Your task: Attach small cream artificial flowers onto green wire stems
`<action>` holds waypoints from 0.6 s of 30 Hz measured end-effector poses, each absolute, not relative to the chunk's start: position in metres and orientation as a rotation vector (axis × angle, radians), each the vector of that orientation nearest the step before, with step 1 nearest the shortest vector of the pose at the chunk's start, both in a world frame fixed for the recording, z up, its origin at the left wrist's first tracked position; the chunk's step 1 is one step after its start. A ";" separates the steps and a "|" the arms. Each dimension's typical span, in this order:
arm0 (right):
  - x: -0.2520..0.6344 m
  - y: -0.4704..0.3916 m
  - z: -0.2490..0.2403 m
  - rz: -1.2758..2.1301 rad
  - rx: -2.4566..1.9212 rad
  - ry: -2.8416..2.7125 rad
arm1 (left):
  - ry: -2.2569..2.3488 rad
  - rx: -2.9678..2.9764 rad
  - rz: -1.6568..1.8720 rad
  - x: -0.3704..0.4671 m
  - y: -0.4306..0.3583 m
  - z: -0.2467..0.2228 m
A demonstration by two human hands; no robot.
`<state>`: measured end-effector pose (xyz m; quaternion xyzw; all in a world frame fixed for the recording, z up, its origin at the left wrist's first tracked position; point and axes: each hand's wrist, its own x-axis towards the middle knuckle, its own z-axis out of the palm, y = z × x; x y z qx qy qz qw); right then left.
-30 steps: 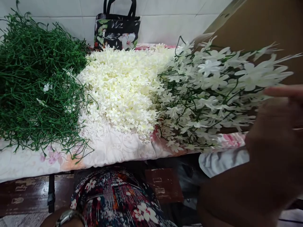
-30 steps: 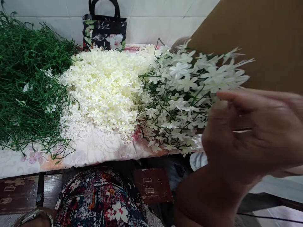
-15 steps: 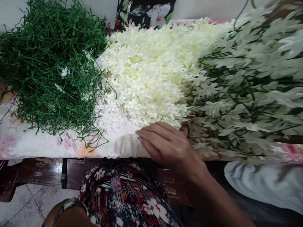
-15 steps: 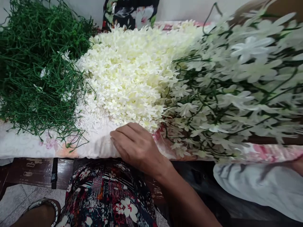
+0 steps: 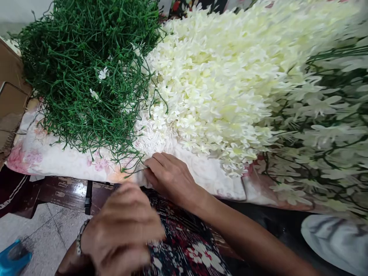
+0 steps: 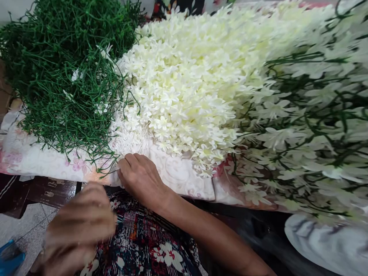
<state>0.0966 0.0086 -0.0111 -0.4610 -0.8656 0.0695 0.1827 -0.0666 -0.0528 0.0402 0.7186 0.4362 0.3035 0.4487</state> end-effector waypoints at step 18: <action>0.156 0.000 -0.003 0.563 -1.544 -1.800 | 1.370 2.409 0.931 -0.057 -0.016 -0.018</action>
